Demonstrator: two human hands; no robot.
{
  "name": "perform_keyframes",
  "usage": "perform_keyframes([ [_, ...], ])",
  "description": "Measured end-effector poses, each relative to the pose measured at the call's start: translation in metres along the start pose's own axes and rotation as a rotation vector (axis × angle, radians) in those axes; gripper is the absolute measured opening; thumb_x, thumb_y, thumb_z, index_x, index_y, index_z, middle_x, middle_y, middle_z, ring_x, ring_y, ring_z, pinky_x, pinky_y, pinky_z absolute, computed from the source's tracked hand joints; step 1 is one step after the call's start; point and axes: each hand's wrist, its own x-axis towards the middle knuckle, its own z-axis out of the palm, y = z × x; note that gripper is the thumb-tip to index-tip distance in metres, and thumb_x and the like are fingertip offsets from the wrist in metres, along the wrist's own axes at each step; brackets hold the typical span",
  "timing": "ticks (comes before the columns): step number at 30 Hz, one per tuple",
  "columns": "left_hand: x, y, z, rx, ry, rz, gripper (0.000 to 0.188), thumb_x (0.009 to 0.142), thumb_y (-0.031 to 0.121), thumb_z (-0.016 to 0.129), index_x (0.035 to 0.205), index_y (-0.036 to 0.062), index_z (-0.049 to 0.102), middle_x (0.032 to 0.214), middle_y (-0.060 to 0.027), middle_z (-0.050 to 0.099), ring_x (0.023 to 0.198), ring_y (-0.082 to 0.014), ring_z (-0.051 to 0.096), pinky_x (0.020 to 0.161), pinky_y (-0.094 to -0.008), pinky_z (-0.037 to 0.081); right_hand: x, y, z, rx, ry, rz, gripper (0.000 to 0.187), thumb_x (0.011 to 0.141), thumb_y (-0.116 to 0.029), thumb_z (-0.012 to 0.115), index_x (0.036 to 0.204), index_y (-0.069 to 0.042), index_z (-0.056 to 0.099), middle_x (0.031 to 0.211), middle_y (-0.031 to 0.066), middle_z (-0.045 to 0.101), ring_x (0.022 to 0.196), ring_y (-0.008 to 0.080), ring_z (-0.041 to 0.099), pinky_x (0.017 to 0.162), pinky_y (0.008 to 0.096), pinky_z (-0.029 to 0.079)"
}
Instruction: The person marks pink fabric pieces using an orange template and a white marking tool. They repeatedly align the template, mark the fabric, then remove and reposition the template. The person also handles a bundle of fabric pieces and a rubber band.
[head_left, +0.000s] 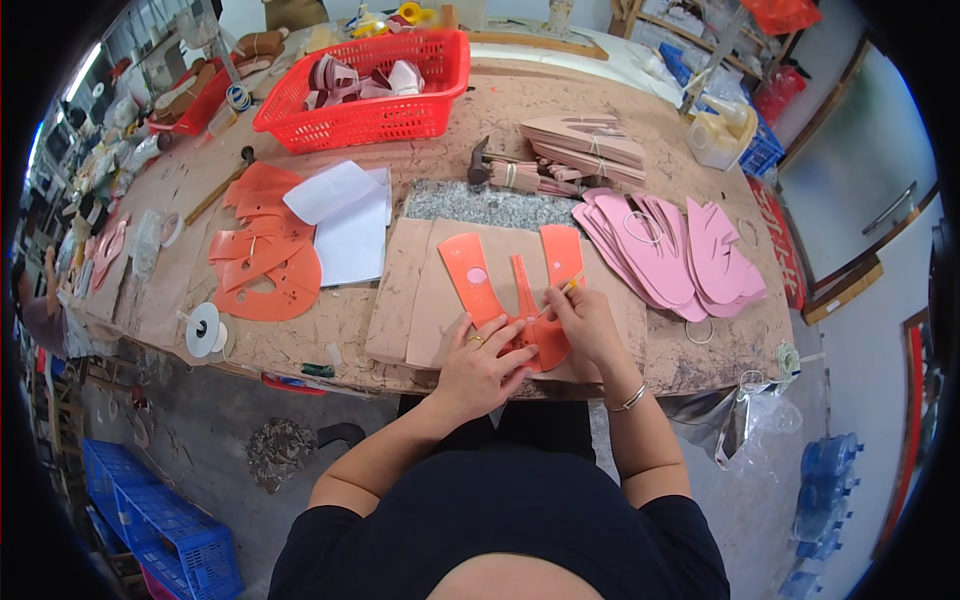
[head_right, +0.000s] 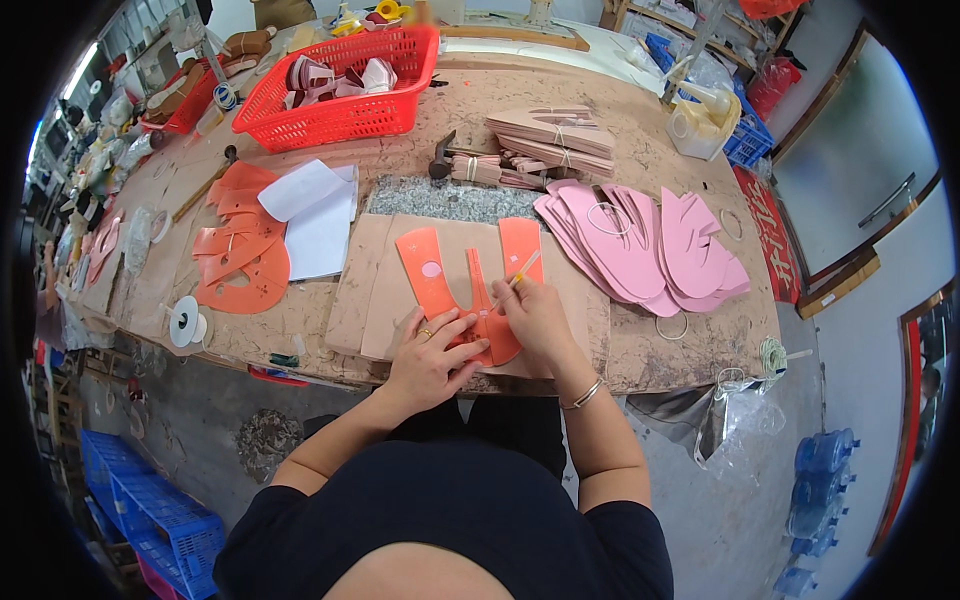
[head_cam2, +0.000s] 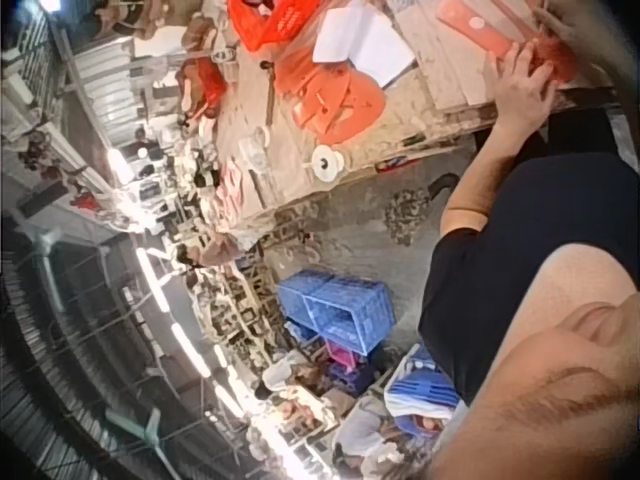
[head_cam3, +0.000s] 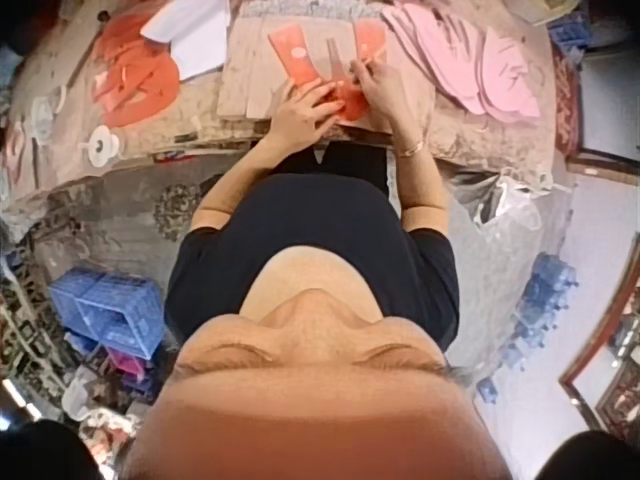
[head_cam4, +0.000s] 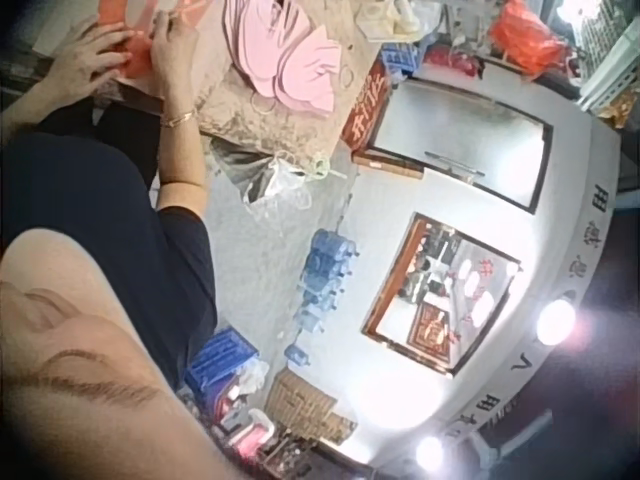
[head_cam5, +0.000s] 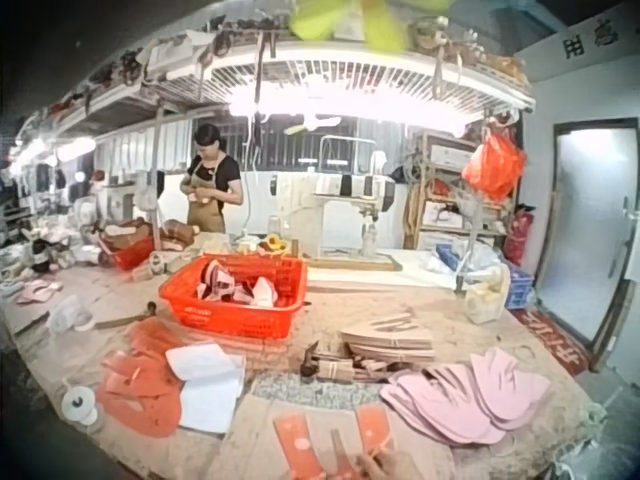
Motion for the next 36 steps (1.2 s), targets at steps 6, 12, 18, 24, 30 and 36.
perform_keyframes([
  [6, -0.002, 0.000, 0.002, 0.011, -0.034, -0.010, 0.028, 0.086, 0.032, 0.071, 0.113, 0.0233, 0.071, 0.136, -0.0035, 0.058, 0.129, -0.0264, 0.052, 0.112, -0.0563, 0.026, -0.016, -0.019, 0.009, -0.073, 0.004, -0.140, 0.019, 0.098, -0.018, 0.060, 0.097, 0.001, 0.065, 0.083, 0.0170, 0.068, 0.075, 0.0300, 0.069, 0.067, 0.0369, 0.053],
  [12, 0.000, 0.002, -0.003, -0.001, -0.051, -0.017, 0.027, 0.086, 0.031, 0.071, 0.112, 0.0226, 0.071, 0.137, -0.0032, 0.058, 0.128, -0.0266, 0.052, 0.112, -0.0557, 0.026, -0.013, -0.012, 0.007, -0.212, 0.009, -0.241, 0.017, 0.098, -0.016, 0.060, 0.098, 0.001, 0.066, 0.081, 0.0141, 0.069, 0.076, 0.0247, 0.069, 0.069, 0.0348, 0.054],
  [18, 0.000, 0.000, -0.002, -0.017, -0.043, -0.003, 0.028, 0.087, 0.031, 0.068, 0.113, 0.0214, 0.071, 0.138, -0.0041, 0.057, 0.129, -0.0258, 0.052, 0.112, -0.0594, 0.026, 0.029, -0.007, -0.025, -0.069, 0.215, -0.015, 0.026, 0.102, -0.023, 0.056, 0.099, 0.001, 0.067, 0.079, 0.0079, 0.071, 0.073, 0.0143, 0.068, 0.068, 0.0287, 0.051],
  [24, 0.000, 0.001, -0.002, -0.022, -0.048, -0.006, 0.027, 0.087, 0.031, 0.068, 0.112, 0.0212, 0.071, 0.139, -0.0038, 0.056, 0.129, -0.0251, 0.051, 0.112, -0.0594, 0.025, 0.049, 0.002, -0.023, -0.302, 0.165, -0.062, 0.027, 0.101, -0.025, 0.057, 0.099, 0.000, 0.067, 0.077, 0.0112, 0.070, 0.071, 0.0219, 0.068, 0.068, 0.0330, 0.051],
  [30, 0.002, 0.002, -0.008, 0.016, -0.039, -0.027, 0.026, 0.086, 0.032, 0.070, 0.110, 0.0225, 0.072, 0.139, -0.0024, 0.057, 0.128, -0.0245, 0.052, 0.111, -0.0549, 0.027, 0.053, 0.001, -0.014, -0.360, 0.211, -0.214, 0.025, 0.097, -0.023, 0.059, 0.088, 0.000, 0.065, 0.079, 0.0206, 0.065, 0.076, 0.0405, 0.063, 0.067, 0.0467, 0.048],
  [36, -0.001, 0.000, -0.002, 0.041, -0.033, 0.058, 0.031, 0.085, 0.034, 0.071, 0.114, 0.0234, 0.070, 0.136, -0.0023, 0.058, 0.129, -0.0207, 0.051, 0.108, -0.0534, 0.028, 0.047, 0.017, -0.018, -0.301, 0.212, -0.191, 0.024, 0.099, -0.022, 0.059, 0.098, 0.000, 0.067, 0.074, 0.0125, 0.070, 0.067, 0.0239, 0.068, 0.062, 0.0358, 0.050],
])
